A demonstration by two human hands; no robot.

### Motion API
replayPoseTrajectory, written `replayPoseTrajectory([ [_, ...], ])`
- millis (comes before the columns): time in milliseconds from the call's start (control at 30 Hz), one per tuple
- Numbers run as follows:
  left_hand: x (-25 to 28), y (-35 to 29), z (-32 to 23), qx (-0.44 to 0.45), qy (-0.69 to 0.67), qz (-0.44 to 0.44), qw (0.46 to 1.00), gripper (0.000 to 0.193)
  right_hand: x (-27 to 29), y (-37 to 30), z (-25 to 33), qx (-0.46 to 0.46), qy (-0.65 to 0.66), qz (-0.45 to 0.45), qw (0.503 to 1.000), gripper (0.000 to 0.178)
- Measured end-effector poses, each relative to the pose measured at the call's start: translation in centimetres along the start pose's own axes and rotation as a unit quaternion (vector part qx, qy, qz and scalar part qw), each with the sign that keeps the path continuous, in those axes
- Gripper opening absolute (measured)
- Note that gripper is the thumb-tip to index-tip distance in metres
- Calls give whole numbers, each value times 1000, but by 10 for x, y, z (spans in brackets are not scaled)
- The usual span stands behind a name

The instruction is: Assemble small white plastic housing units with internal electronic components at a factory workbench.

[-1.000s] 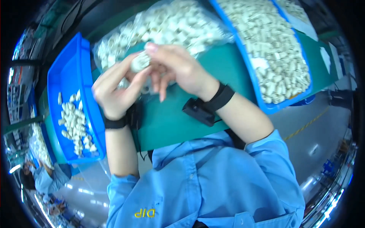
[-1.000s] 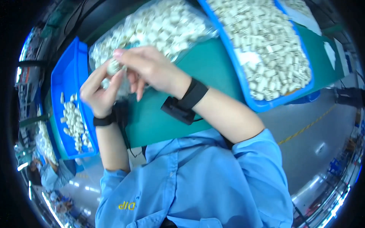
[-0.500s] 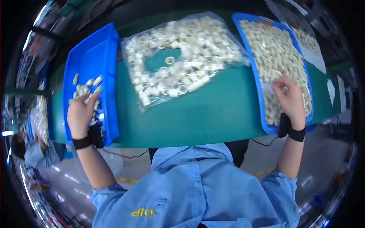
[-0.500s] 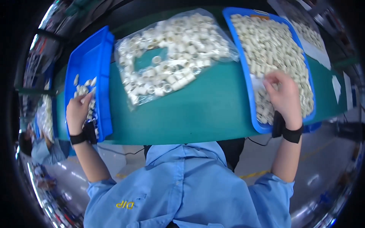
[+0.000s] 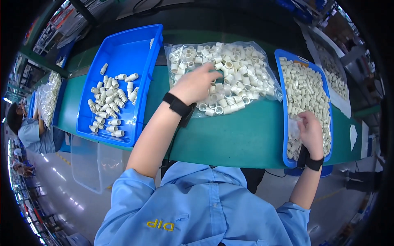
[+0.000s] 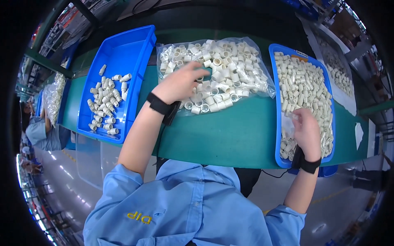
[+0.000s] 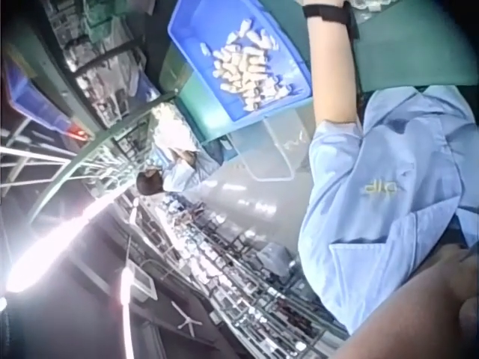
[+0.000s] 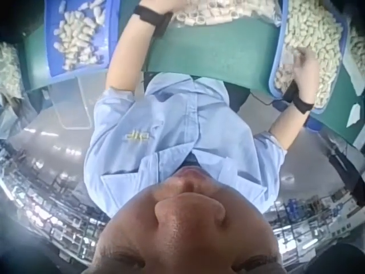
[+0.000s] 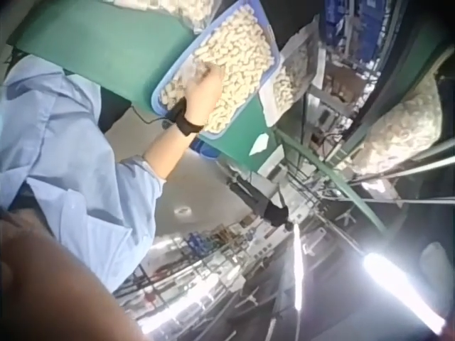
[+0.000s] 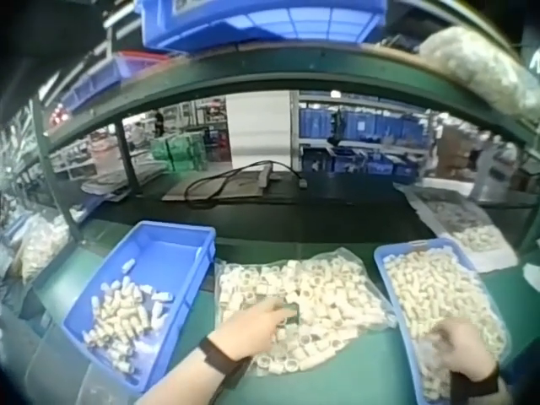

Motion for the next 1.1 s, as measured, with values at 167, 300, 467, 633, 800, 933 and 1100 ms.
replayPoseTrajectory([
  [167, -29, -4, 14, 38, -24, 124, 991, 31, 42, 5, 103, 18, 301, -98, 948, 19],
  [300, -16, -8, 24, 85, -43, 47, 994, 28, 13, 15, 182, 83, 480, -107, 867, 24],
  [467, 28, 0, 0, 66, -145, -79, 984, 25, -60, 51, 205, 38, 570, -76, 817, 23],
  [633, 26, -2, -6, 30, -210, -79, 974, 26, -110, 56, 194, 36, 633, -35, 773, 26],
  [800, 23, -13, 4, 111, -314, -84, 939, 28, -104, 37, 203, 79, 595, -36, 799, 31],
  [933, 30, -13, 8, 97, -361, -144, 916, 30, -95, 30, 206, 152, 527, -88, 832, 29],
  [1100, 23, -13, 7, 127, -410, -136, 893, 32, -86, 17, 202, 175, 579, -152, 782, 23],
])
Point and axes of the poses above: each hand's wrist, its own y-axis towards the middle knuckle, its own x-axis out of the back of the hand, z = x × y, the point moved 10 cm from there along y, towards the middle knuckle, and after that the axes turned 12 degrees about -z, right-handed, at the moved point
